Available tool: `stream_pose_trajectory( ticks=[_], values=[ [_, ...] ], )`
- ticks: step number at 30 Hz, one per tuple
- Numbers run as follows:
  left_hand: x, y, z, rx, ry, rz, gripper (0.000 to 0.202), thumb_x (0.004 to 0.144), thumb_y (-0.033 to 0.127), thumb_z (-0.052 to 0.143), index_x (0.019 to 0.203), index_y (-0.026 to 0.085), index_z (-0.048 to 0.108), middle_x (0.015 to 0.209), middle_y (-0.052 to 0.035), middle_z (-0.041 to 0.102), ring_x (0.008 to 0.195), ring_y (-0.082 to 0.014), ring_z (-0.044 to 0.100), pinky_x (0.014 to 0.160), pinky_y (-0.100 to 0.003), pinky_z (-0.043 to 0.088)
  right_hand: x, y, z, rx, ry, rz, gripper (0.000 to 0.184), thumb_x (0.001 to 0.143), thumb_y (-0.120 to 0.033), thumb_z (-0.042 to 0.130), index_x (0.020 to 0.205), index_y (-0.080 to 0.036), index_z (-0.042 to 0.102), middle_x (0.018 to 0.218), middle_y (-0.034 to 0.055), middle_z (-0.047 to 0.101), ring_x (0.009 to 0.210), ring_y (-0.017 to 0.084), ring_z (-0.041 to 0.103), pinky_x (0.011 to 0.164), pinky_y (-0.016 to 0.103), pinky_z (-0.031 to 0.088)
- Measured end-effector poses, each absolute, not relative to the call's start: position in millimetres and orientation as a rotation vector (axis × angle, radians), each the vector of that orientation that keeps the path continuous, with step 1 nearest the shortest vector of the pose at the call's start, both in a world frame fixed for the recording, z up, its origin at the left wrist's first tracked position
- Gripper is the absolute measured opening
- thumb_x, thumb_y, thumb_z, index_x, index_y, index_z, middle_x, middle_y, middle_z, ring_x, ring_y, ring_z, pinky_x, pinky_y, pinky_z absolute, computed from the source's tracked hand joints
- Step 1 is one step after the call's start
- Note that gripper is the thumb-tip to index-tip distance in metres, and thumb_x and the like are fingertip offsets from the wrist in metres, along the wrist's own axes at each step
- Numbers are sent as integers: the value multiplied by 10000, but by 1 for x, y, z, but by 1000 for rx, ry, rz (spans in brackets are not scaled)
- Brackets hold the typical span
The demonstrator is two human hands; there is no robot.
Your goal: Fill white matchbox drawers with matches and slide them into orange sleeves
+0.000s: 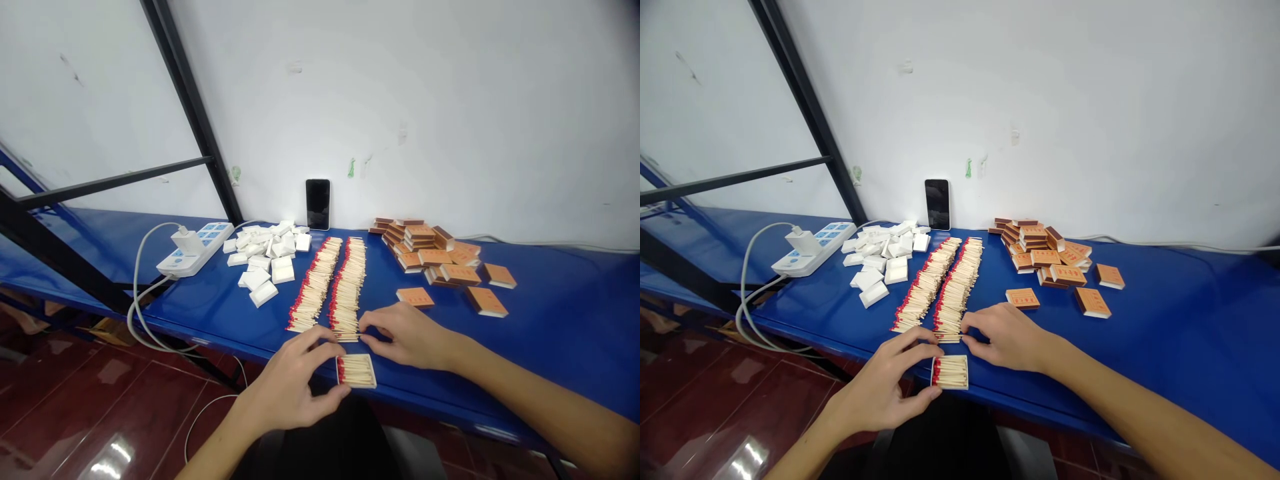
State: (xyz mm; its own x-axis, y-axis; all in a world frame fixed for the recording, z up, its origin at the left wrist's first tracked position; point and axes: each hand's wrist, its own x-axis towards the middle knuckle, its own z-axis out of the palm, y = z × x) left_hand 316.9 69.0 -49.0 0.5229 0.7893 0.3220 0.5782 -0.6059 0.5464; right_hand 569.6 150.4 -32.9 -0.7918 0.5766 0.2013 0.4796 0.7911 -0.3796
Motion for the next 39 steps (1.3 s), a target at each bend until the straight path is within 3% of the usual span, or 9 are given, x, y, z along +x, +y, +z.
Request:
stream_pose_trajectory(
  ticks=[25,33,39],
  values=[
    [318,69,-49,2409,1108,798,347,824,244,706,1164,222,643,1243,-97,633,1111,-242,648,972,-361,547,566,149,-36,-827,-2683,449,143,943,-208,540,907,-197,678,761,1,718,637,134,622,600,245,344],
    [317,70,-51,2425,1091,822,358,822,256,719,1170,211,647,1245,-101,629,1120,-242,642,979,-359,544,567,149,-38,-802,-2672,437,146,943,-210,546,895,-190,682,732,7,704,613,130,606,585,241,324],
    [317,71,-51,2430,1091,816,350,839,260,708,1179,213,641,1251,-104,609,1109,-236,642,970,-359,548,567,149,-39,-782,-2649,420,162,940,-217,549,870,-184,691,618,-15,629,526,112,516,548,238,290]
  ],
)
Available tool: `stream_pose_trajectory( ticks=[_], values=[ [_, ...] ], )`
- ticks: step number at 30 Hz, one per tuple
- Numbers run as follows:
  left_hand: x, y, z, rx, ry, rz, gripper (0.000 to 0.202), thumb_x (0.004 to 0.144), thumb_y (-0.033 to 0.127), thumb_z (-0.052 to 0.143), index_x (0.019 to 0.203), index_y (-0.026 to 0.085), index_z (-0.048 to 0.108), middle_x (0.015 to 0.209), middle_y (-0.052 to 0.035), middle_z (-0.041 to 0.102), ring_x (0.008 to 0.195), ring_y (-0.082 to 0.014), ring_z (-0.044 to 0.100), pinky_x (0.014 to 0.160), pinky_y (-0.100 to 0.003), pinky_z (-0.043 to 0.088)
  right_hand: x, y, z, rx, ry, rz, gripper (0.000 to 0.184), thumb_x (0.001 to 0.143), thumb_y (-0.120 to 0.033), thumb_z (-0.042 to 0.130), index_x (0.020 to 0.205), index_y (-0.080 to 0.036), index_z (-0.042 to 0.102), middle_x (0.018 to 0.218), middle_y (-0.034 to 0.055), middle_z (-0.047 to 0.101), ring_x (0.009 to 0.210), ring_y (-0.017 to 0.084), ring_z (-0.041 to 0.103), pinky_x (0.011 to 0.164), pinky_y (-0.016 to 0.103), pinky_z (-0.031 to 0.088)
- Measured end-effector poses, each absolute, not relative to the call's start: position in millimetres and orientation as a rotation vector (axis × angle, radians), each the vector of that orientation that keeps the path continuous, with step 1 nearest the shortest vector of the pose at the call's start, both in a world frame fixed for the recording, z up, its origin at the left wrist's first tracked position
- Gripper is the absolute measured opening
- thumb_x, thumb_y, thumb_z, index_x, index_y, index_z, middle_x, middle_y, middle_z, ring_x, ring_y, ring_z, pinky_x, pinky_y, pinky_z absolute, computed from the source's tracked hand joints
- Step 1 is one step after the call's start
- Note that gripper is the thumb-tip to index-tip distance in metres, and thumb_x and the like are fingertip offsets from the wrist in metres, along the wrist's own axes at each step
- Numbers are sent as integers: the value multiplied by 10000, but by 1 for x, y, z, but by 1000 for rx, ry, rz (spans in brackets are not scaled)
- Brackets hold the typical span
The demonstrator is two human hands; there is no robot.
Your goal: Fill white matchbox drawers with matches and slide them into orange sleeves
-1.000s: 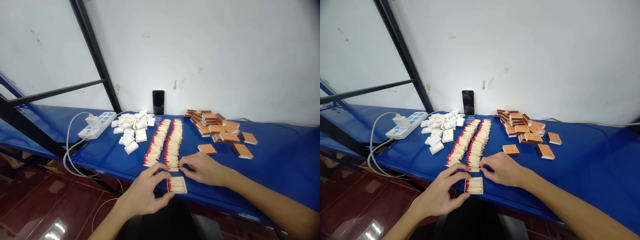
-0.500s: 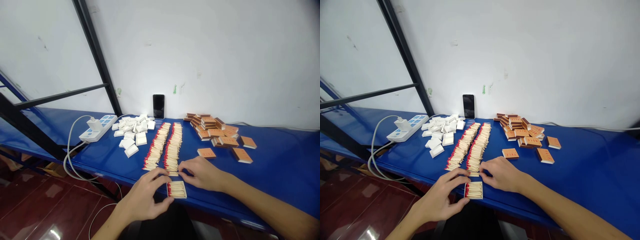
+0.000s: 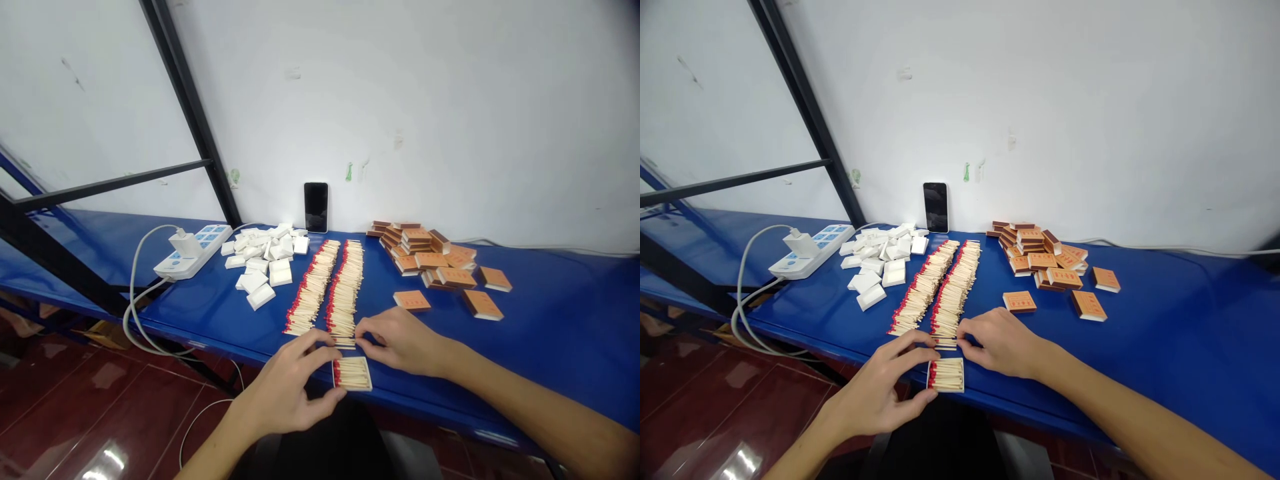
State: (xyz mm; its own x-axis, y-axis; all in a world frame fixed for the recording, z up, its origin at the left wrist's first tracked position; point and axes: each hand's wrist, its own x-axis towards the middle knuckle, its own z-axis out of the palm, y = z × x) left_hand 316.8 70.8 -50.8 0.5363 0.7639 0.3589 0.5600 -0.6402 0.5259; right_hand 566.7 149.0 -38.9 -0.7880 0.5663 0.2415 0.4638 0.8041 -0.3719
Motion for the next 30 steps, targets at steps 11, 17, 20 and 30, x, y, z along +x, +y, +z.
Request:
stream_pose_trajectory(
  ticks=[11,17,20,30],
  values=[
    [317,70,-51,2440,1098,839,353,833,263,710,1176,219,641,1290,-117,589,1122,-245,644,968,-367,557,563,148,-41,-817,-2542,479,151,884,-206,580,822,-175,714,527,-47,524,463,87,430,526,210,290],
    [318,71,-51,2452,1113,852,355,830,268,707,1177,220,645,1318,-123,591,1150,-254,645,990,-374,556,562,147,-42,-807,-2533,492,152,890,-205,584,824,-173,717,534,-51,515,473,84,431,530,208,295],
    [318,70,-51,2450,1123,833,360,828,270,705,1179,217,646,1319,-127,599,1153,-260,646,990,-383,559,561,147,-43,-814,-2523,506,151,887,-204,589,817,-173,720,523,-56,501,464,81,420,526,207,298],
    [318,70,-50,2446,1116,840,369,823,268,703,1183,207,653,1312,-129,628,1169,-265,648,1005,-392,558,561,147,-42,-791,-2507,505,195,911,-238,570,840,-174,740,513,-43,522,452,88,426,519,213,312]
  ],
)
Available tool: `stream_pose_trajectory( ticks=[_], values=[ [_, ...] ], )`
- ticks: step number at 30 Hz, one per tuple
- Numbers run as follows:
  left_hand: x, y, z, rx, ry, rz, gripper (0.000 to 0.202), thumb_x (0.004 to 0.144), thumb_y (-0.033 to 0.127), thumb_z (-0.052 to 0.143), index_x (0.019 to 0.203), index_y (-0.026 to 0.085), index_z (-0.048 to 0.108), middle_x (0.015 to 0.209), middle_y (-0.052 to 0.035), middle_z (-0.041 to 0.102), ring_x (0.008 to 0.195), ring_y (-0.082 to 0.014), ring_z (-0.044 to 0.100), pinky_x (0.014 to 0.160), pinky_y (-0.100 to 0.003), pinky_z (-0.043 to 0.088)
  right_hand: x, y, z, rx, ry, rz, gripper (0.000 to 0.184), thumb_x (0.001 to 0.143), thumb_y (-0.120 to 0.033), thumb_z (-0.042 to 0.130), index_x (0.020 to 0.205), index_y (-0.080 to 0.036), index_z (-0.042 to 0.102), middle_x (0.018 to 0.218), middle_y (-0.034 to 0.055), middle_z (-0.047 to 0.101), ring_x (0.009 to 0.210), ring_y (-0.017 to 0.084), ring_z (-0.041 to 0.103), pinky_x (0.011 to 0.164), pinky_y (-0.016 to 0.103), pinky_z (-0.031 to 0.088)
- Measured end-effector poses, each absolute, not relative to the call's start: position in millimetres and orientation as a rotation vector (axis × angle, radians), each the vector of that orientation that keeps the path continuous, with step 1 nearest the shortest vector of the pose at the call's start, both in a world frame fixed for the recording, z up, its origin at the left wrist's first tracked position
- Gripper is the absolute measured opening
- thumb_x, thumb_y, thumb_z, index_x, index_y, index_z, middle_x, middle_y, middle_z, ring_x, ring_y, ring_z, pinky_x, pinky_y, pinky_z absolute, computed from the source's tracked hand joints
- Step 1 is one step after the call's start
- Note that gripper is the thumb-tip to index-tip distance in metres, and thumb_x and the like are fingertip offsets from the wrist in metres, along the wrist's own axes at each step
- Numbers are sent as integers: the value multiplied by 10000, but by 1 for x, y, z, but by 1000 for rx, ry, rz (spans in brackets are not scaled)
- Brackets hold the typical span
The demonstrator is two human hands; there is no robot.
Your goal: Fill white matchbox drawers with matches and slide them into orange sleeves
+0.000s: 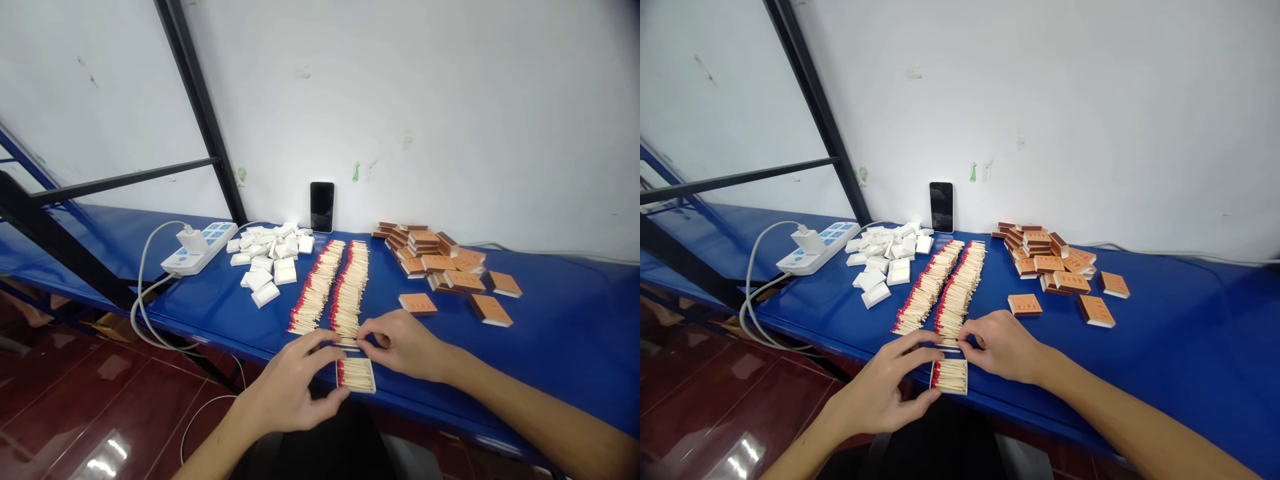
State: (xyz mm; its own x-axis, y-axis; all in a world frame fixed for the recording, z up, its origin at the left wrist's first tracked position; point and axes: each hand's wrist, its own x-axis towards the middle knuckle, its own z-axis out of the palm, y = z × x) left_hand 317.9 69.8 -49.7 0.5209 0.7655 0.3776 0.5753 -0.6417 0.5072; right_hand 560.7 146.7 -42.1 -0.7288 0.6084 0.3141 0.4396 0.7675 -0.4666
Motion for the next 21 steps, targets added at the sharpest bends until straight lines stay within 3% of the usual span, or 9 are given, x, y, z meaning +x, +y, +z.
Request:
stream_pose_trajectory(
  ticks=[21],
  values=[
    [317,70,-51,2449,1136,819,388,822,279,710,1198,204,653,1308,-130,631,1169,-273,646,998,-402,560,562,147,-43,-786,-2512,509,215,933,-259,570,847,-178,749,512,-41,533,449,88,430,520,219,315]
  ],
)
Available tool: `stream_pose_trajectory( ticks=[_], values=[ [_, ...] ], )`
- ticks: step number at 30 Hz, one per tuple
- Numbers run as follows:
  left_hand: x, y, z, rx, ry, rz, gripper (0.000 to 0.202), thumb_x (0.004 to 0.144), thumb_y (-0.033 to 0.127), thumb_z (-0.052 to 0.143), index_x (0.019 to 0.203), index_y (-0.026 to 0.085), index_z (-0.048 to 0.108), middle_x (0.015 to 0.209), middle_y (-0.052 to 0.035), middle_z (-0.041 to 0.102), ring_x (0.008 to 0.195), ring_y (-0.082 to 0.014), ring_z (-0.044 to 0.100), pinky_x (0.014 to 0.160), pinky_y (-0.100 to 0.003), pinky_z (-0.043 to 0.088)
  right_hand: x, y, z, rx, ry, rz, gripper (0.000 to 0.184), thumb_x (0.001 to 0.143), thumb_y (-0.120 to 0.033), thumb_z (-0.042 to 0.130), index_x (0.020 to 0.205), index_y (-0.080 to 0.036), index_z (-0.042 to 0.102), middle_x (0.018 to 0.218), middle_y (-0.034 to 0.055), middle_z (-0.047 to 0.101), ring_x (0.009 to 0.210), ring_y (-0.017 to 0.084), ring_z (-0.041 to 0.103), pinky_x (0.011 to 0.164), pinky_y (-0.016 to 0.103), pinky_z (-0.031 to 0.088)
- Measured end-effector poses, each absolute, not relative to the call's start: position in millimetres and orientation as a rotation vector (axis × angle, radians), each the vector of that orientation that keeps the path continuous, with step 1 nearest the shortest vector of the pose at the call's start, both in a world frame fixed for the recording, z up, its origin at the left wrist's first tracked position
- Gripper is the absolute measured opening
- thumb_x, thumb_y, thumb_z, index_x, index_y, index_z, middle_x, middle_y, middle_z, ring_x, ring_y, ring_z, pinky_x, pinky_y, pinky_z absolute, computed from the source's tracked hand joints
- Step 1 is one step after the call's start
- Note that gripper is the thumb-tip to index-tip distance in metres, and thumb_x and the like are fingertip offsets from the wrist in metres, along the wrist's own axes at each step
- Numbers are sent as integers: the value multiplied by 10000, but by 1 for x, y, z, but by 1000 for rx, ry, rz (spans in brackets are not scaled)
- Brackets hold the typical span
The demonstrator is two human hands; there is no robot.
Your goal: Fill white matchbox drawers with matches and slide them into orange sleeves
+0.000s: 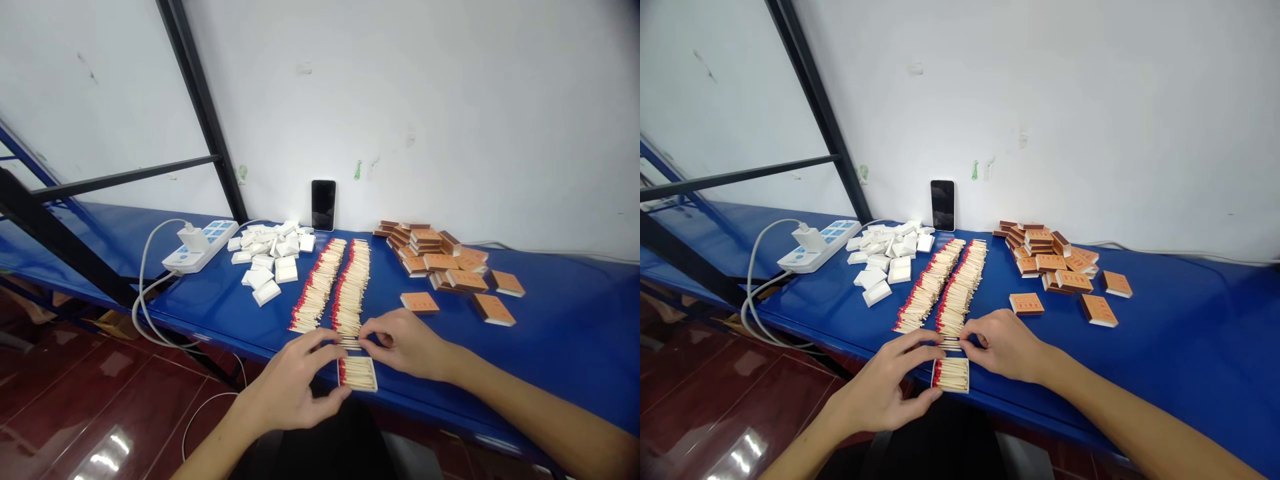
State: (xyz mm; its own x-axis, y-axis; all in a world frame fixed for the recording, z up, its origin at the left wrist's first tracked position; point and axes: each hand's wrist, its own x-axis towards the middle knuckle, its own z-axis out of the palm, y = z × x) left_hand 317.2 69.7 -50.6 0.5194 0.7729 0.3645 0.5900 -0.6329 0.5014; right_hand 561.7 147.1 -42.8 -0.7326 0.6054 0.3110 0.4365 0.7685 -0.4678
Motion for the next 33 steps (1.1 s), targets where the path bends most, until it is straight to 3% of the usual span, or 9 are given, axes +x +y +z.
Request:
stream_pose_trajectory(
  ticks=[13,26,33],
  values=[
    [317,68,-51,2452,1143,821,375,822,281,713,1185,208,651,1337,-132,603,1173,-273,642,998,-396,561,563,146,-42,-805,-2496,568,200,922,-259,584,848,-178,751,517,-48,508,460,86,414,515,220,305],
    [317,69,-49,2462,1144,797,376,832,289,713,1194,207,657,1406,-136,585,1233,-288,622,1032,-418,546,563,148,-42,-754,-2507,548,214,949,-238,559,994,-197,764,570,-34,587,479,92,451,524,220,319],
    [318,70,-49,2459,1151,789,387,832,297,715,1203,200,663,1368,-130,611,1221,-283,626,1030,-420,547,563,146,-39,-716,-2532,542,230,944,-206,529,867,-192,745,609,-12,632,512,102,497,536,228,324]
  ],
)
